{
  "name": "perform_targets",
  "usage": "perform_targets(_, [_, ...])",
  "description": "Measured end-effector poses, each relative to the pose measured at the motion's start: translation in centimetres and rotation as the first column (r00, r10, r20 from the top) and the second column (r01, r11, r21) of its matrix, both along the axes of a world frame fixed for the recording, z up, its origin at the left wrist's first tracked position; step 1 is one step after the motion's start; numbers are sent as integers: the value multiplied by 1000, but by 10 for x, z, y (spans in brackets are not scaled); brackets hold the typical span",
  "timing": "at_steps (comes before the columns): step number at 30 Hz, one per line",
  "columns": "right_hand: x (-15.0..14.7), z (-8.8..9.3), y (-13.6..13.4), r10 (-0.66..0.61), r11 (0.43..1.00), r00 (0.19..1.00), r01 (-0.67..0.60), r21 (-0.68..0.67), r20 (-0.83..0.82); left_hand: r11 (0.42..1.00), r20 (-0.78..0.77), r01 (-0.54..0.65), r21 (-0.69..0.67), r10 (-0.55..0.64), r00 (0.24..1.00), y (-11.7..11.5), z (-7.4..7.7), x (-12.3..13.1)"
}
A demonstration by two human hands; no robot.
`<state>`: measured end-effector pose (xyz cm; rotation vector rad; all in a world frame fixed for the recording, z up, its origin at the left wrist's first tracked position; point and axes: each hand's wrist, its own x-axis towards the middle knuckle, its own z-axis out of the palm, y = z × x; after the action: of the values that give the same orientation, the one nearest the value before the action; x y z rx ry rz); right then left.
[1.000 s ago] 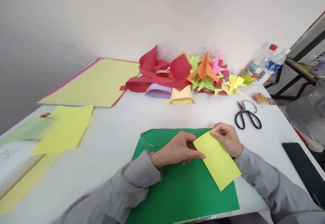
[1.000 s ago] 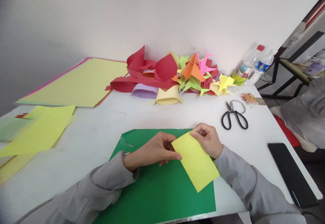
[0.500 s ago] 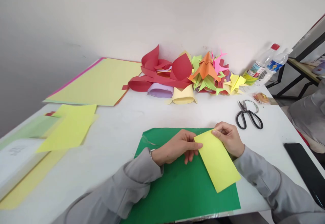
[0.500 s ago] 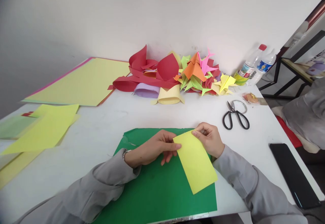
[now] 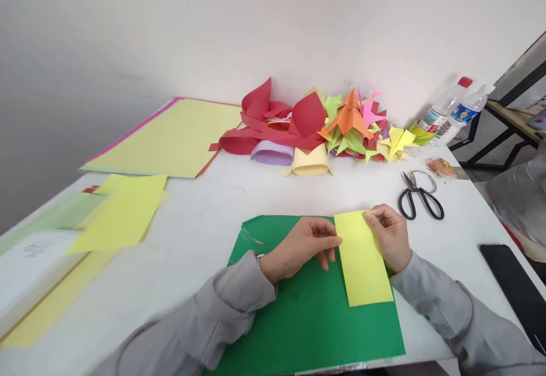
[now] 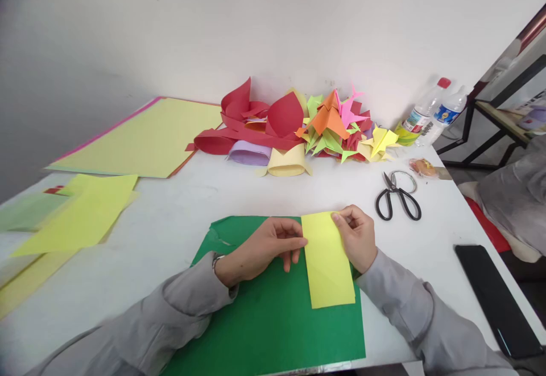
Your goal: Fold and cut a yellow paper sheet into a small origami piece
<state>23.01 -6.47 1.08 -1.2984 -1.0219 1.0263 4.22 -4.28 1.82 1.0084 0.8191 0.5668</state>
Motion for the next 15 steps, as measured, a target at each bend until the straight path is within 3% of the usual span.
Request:
perform_targets(9, [-4,-1,-3,22,998,1000,-24,55,21,982,59,-109,-157,119,991,1,-1,-1])
perform_targets(15, [-3,-2,-4,47,997,998,-49,54,36,975,77,-158,-155,171,982,0,-1,1])
